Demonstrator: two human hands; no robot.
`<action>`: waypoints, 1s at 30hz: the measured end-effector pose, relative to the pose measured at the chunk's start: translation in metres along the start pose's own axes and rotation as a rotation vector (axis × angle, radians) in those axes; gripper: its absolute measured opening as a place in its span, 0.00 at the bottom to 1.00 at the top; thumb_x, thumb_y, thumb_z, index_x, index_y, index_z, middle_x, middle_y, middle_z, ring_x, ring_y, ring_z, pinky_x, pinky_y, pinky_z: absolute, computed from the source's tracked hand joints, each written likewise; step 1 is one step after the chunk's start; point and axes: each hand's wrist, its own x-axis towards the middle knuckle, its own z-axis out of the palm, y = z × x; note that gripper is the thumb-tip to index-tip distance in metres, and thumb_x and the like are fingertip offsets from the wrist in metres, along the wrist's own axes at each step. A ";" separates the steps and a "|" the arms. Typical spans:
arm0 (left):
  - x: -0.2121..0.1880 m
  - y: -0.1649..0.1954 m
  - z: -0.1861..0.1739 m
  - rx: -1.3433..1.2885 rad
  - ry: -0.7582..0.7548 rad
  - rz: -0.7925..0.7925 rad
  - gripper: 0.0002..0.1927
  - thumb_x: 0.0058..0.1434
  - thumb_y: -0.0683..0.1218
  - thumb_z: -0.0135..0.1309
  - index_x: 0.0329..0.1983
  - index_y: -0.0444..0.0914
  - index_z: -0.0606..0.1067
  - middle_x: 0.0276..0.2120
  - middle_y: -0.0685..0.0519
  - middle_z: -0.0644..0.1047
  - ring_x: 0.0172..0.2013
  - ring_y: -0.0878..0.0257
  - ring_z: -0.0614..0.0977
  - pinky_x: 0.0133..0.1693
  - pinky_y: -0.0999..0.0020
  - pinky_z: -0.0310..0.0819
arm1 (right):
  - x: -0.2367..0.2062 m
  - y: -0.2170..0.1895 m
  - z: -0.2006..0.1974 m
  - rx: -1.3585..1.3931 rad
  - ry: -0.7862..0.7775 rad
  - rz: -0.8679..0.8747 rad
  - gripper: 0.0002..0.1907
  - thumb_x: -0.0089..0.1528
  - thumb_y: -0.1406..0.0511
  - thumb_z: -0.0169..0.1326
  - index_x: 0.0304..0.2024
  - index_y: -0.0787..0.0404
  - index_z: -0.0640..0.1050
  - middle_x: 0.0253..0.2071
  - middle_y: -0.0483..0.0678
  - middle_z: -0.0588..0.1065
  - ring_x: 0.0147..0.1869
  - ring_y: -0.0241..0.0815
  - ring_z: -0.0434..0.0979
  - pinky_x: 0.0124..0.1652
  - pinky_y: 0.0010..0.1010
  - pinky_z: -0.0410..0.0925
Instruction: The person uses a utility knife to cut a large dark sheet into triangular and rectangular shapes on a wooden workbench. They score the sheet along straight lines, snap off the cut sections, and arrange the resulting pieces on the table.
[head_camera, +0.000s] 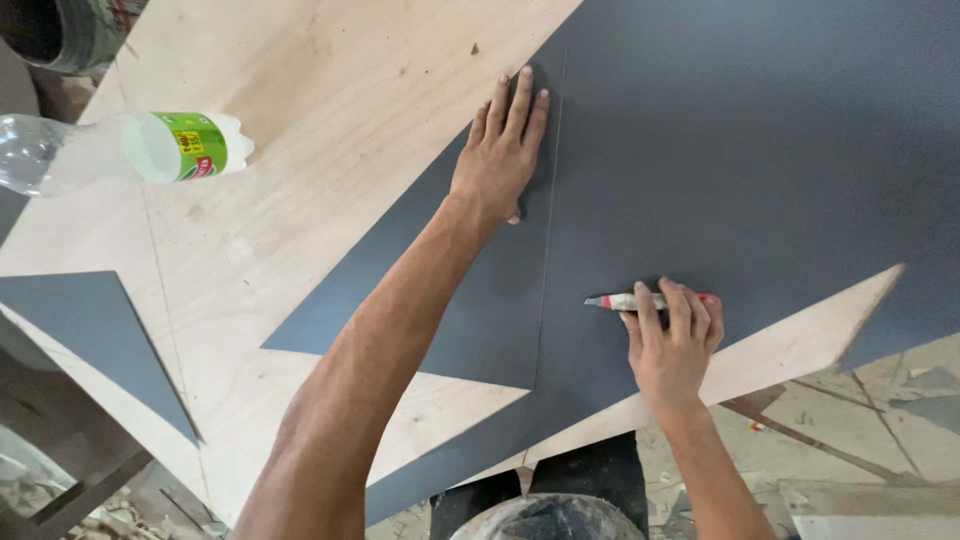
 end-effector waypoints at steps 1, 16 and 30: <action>0.001 0.000 0.001 -0.018 -0.026 -0.001 0.82 0.26 0.53 0.81 0.79 0.36 0.41 0.77 0.41 0.36 0.76 0.44 0.41 0.74 0.54 0.45 | 0.009 0.004 -0.004 0.031 -0.060 0.000 0.19 0.61 0.58 0.62 0.52 0.57 0.78 0.50 0.51 0.75 0.58 0.50 0.71 0.59 0.50 0.65; 0.004 -0.008 -0.003 -0.079 -0.037 0.033 0.82 0.26 0.53 0.80 0.80 0.40 0.40 0.77 0.46 0.33 0.77 0.52 0.41 0.74 0.60 0.46 | 0.241 -0.045 0.033 1.229 -0.160 0.522 0.06 0.70 0.69 0.53 0.48 0.63 0.72 0.35 0.48 0.79 0.31 0.31 0.79 0.29 0.23 0.74; 0.002 -0.009 -0.011 -0.064 -0.044 0.053 0.80 0.29 0.53 0.80 0.80 0.40 0.40 0.78 0.47 0.37 0.77 0.54 0.42 0.74 0.59 0.42 | 0.272 -0.059 0.072 0.248 -0.186 0.430 0.21 0.75 0.56 0.40 0.38 0.67 0.72 0.28 0.65 0.78 0.34 0.68 0.81 0.32 0.54 0.73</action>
